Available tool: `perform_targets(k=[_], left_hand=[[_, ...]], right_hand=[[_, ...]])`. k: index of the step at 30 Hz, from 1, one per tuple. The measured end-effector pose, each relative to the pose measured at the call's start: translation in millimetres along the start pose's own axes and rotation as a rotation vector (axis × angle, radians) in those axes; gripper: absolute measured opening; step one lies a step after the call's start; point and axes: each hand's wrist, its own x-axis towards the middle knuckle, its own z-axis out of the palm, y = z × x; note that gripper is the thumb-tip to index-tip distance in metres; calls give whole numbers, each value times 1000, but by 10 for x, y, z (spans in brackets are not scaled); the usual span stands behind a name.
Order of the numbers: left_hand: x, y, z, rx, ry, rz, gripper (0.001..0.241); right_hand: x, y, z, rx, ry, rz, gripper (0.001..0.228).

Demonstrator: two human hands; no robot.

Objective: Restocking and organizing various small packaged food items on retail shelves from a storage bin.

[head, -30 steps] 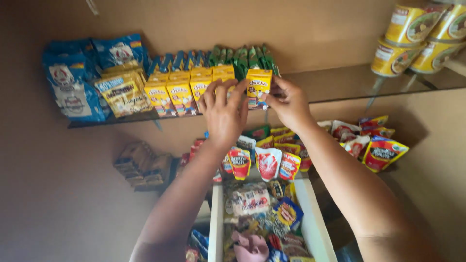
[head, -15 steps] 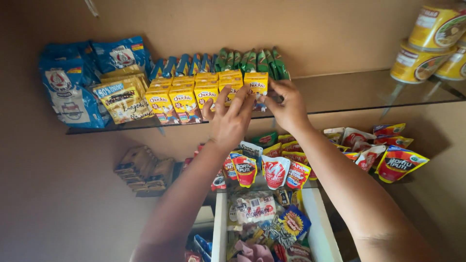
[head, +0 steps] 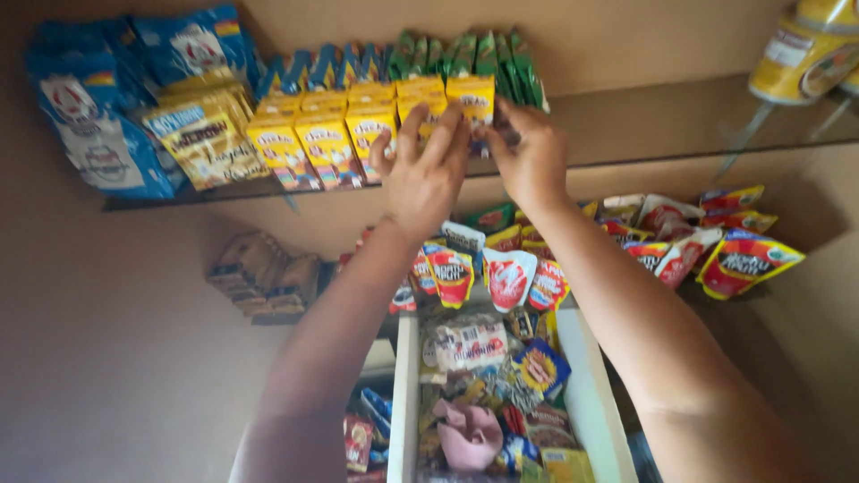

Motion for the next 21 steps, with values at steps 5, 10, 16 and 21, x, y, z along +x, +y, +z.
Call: perform_targets(k=[5,10,16,21], left_hand=[[-3,-15,-23,-94,17,30,26],[-115,91,-316,-184,16,37,18],[-589,537,-846,-359,-94,-57,19],[-1378,1054,-962,-579,-251,-224,12]], right_hand=[[-113,277,51,200,16,36,36],[-436,-64,-277,289,75,-57,34],[-1328,-295,-564,365,11,91,20],[-2378,-1,-543,326,-131,353,14]])
